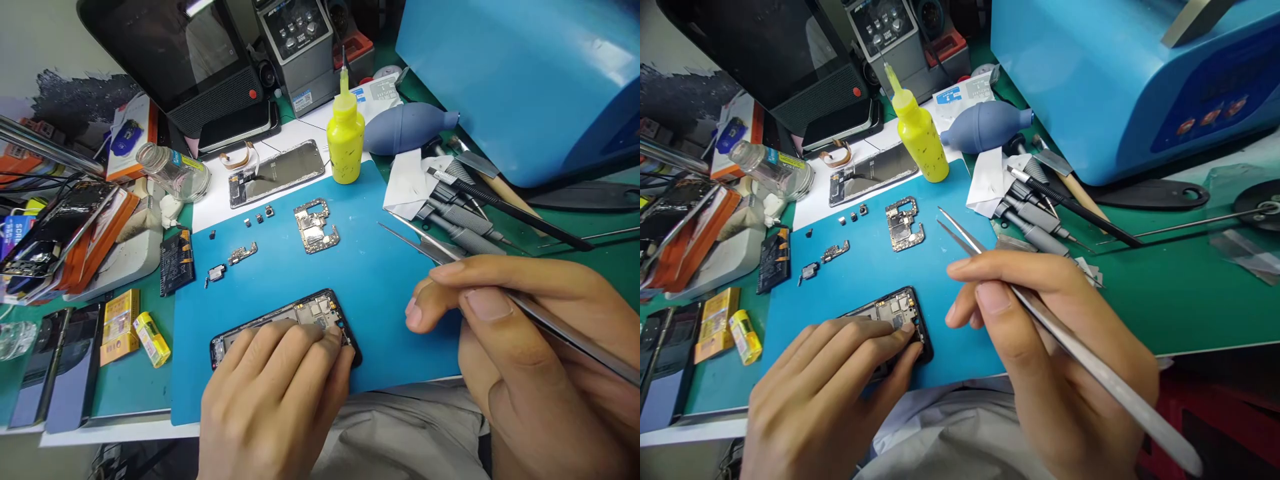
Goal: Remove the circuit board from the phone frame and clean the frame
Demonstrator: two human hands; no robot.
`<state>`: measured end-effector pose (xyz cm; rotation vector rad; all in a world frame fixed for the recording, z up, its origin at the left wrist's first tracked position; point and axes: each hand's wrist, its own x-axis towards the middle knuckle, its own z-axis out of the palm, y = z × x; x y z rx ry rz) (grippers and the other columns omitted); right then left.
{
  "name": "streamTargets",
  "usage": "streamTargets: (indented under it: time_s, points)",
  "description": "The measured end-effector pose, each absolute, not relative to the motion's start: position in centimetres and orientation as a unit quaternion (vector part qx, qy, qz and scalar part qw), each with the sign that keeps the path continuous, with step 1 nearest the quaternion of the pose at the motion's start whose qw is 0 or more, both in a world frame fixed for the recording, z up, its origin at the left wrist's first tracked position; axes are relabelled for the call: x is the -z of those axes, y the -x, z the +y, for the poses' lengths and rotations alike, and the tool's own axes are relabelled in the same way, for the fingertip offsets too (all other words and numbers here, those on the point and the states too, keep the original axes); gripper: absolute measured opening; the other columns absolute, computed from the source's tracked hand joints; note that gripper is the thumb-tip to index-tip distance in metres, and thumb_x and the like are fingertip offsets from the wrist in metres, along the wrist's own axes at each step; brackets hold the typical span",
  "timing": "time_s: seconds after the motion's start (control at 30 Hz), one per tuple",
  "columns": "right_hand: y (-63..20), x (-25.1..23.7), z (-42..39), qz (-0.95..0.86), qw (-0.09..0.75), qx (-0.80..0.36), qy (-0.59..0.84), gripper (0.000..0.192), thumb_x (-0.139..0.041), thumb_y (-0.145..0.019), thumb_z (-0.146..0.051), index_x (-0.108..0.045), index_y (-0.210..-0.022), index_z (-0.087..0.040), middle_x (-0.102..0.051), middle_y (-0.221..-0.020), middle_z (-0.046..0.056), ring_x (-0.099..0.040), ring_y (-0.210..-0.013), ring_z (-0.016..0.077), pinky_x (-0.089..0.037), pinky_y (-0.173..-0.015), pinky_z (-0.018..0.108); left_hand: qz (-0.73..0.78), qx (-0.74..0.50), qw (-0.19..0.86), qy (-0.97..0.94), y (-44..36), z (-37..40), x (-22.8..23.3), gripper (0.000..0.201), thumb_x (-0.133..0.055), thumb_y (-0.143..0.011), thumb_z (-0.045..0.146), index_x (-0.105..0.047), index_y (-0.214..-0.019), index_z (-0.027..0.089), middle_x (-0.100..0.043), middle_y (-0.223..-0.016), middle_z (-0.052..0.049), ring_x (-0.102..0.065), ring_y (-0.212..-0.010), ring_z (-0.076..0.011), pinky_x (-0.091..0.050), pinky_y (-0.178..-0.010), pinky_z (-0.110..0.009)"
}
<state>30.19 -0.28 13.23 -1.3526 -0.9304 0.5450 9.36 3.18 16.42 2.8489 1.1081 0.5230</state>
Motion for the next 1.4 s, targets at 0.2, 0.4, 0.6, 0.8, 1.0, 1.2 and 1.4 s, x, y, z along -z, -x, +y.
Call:
streamTargets:
  time_s: [0.2, 0.4, 0.6, 0.8, 1.0, 1.2, 1.4]
  points:
    - [-30.3, -13.3, -0.8, -0.416, 0.647, -0.236, 0.594, 0.013, -0.075, -0.113, -0.033, -0.088, -0.116, -0.036, -0.078, -0.09, -0.002, -0.081, -0.084, 0.0182, -0.071, -0.079, 0.032, 0.372, -0.211, 0.024, -0.903, -9.9, 3.2, -16.3, 0.008, -0.078, -0.111, 0.017, -0.075, -0.105, 0.021, -0.083, -0.095, 0.002, -0.073, -0.088, -0.0178, -0.048, -0.085, -0.037]
    - [-29.2, -12.9, -0.3, -0.418, 0.684, -0.194, 0.566, 0.02, -0.069, -0.118, -0.026, -0.087, -0.123, -0.03, -0.083, -0.102, -0.004, -0.081, -0.081, 0.0135, -0.068, -0.071, 0.025, 0.379, -0.22, 0.019, -0.899, -10.0, 3.0, -16.1, 0.006, -0.078, -0.111, 0.016, -0.076, -0.107, 0.02, -0.082, -0.096, 0.0, -0.072, -0.088, -0.0195, -0.048, -0.085, -0.038]
    - [-29.4, -12.7, -0.3, -0.523, 0.607, -0.199, 0.564, 0.018, -0.068, -0.12, -0.025, -0.083, -0.13, -0.027, -0.084, -0.11, -0.006, -0.081, -0.101, 0.0072, -0.064, -0.095, 0.015, 0.389, -0.235, 0.032, -0.89, -9.5, 3.0, -15.7, 0.005, -0.073, -0.116, 0.023, -0.073, -0.112, 0.02, -0.082, -0.096, 0.0, -0.07, -0.088, -0.0192, -0.044, -0.085, -0.037]
    - [-29.6, -12.4, 0.0, -0.577, 0.585, -0.179, 0.541, 0.022, -0.067, -0.118, -0.019, -0.08, -0.135, -0.025, -0.084, -0.114, -0.005, -0.079, -0.104, 0.0063, -0.06, -0.1, 0.014, 0.391, -0.232, 0.033, -0.89, -9.7, 3.0, -15.6, 0.002, -0.075, -0.115, 0.024, -0.076, -0.114, 0.022, -0.084, -0.1, 0.0, -0.069, -0.089, -0.0207, -0.043, -0.085, -0.038]
    - [-29.6, -12.3, -0.1, -0.584, 0.579, -0.175, 0.542, 0.022, -0.067, -0.118, -0.017, -0.079, -0.134, -0.024, -0.084, -0.117, -0.005, -0.079, -0.106, 0.0055, -0.058, -0.101, 0.013, 0.39, -0.235, 0.016, -0.89, -9.8, 3.2, -16.1, 0.002, -0.079, -0.113, 0.023, -0.078, -0.111, 0.022, -0.083, -0.096, 0.002, -0.069, -0.087, -0.02, -0.043, -0.083, -0.039]
    - [-29.4, -12.5, -0.1, -0.572, 0.578, -0.184, 0.552, 0.021, -0.066, -0.119, -0.018, -0.079, -0.134, -0.025, -0.083, -0.111, -0.007, -0.078, -0.1, 0.0047, -0.058, -0.098, 0.014, 0.386, -0.237, 0.005, -0.892, -9.9, 3.0, -15.9, 0.01, -0.079, -0.112, 0.02, -0.078, -0.102, 0.022, -0.083, -0.093, 0.003, -0.067, -0.082, -0.0189, -0.039, -0.078, -0.039]
    - [-29.3, -12.5, -0.1, -0.57, 0.579, -0.183, 0.553, 0.023, -0.067, -0.117, -0.019, -0.079, -0.134, -0.028, -0.083, -0.112, -0.006, -0.079, -0.096, 0.0103, -0.062, -0.093, 0.024, 0.381, -0.237, 0.001, -0.894, -10.0, 2.8, -15.9, 0.009, -0.079, -0.113, 0.02, -0.078, -0.104, 0.022, -0.085, -0.095, 0.004, -0.072, -0.081, -0.0165, -0.041, -0.078, -0.038]
